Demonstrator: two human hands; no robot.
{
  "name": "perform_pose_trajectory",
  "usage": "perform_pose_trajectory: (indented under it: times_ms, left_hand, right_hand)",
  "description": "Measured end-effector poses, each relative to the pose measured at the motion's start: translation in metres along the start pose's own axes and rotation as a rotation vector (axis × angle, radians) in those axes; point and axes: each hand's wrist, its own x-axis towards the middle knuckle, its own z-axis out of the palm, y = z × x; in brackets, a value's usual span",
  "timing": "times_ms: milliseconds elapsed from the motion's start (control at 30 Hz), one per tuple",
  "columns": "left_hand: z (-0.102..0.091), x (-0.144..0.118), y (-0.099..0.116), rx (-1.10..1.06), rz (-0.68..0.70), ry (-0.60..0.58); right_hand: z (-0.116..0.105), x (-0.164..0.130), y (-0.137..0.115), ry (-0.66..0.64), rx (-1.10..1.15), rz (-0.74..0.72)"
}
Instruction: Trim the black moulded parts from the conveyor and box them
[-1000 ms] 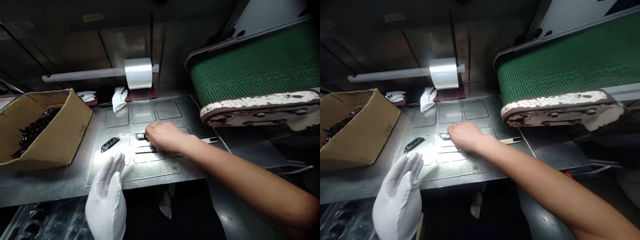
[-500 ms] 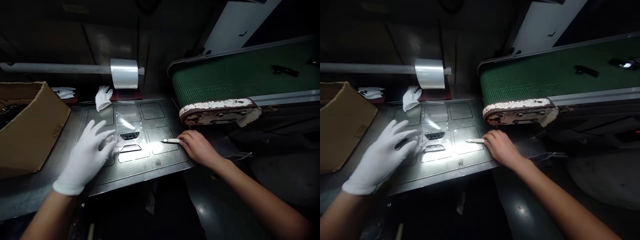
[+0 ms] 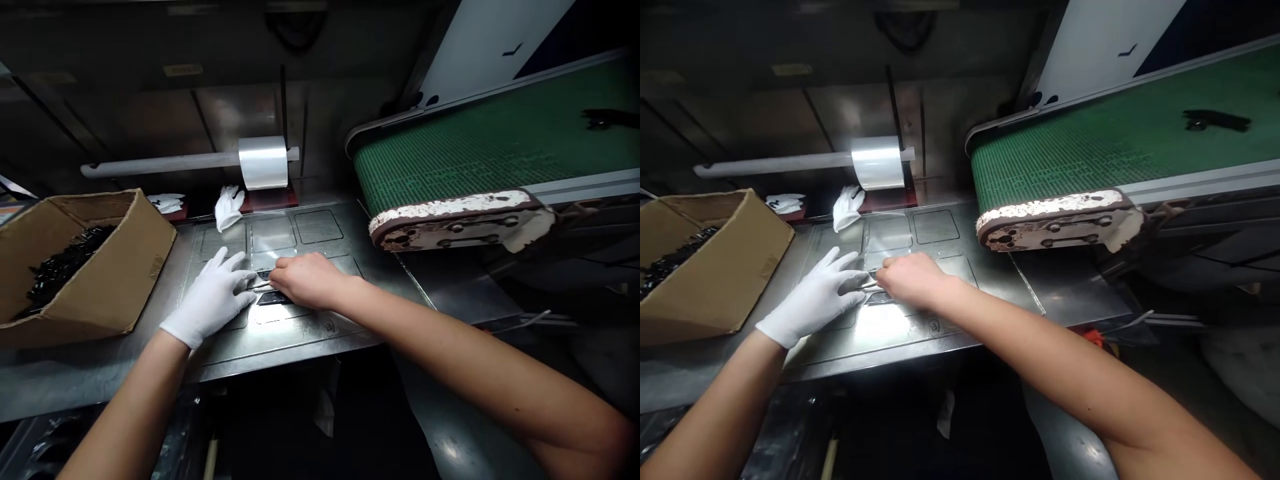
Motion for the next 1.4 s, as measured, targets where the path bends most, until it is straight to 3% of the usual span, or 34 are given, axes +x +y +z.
perform_pose_trajectory:
  times_ms: [100,200,300,367,533,667,767,833,900,1000,1067,1167,1267,1400]
  left_hand:
    - [-0.002,0.002,0.0,0.009,0.015,-0.001]
    - [-0.005,0.004,-0.001,0.005,0.047,0.012]
    - [-0.009,0.003,0.005,0.006,0.081,0.052]
    - [-0.012,0.002,0.018,0.007,0.129,0.081]
    - [-0.007,0.004,0.061,0.067,0.297,0.047]
    - [-0.002,0.008,0.075,0.112,0.31,0.067]
    - [-0.001,-0.009,0.077,0.05,0.316,0.109]
    - [0.003,-0.035,0.082,-0.018,0.29,0.203]
    - [0.013,-0.069,0.091,-0.183,0.231,0.354]
    - [0.037,-0.12,0.105,-0.415,0.148,0.546]
    - [0.052,-0.15,0.113,-0.352,0.113,0.615]
    - [0.065,-0.19,0.119,-0.46,-0.08,0.634]
    - [0.072,-0.226,0.113,-0.766,-0.427,0.609]
    - [0.086,-0.289,0.082,-0.907,-0.791,0.549]
  right_hand:
    - [-0.004,-0.031,0.023,-0.011,-0.034,0.027]
    - [-0.004,-0.097,0.064,0.006,-0.076,0.131]
    - [0.007,-0.159,0.099,0.117,-0.082,0.258]
    - [0.022,-0.18,0.108,0.238,-0.045,0.316]
    - [0.059,-0.166,0.096,0.461,0.039,0.354]
    - [0.064,-0.166,0.08,0.671,0.116,0.395]
    - [0.066,-0.187,0.053,0.824,0.173,0.412]
    - [0.071,-0.198,0.019,0.871,0.327,0.407]
    - [0.078,-0.198,-0.025,0.768,0.722,0.415]
    - [0.089,-0.175,-0.094,0.311,1.536,0.374]
    - [0.095,-0.155,-0.13,0.08,1.841,0.331]
    - [0.107,-0.141,-0.164,-0.037,1.869,0.394]
    - [0.127,-0.127,-0.179,-0.159,1.645,0.436]
    - [0.169,-0.102,-0.207,-0.443,1.279,0.181]
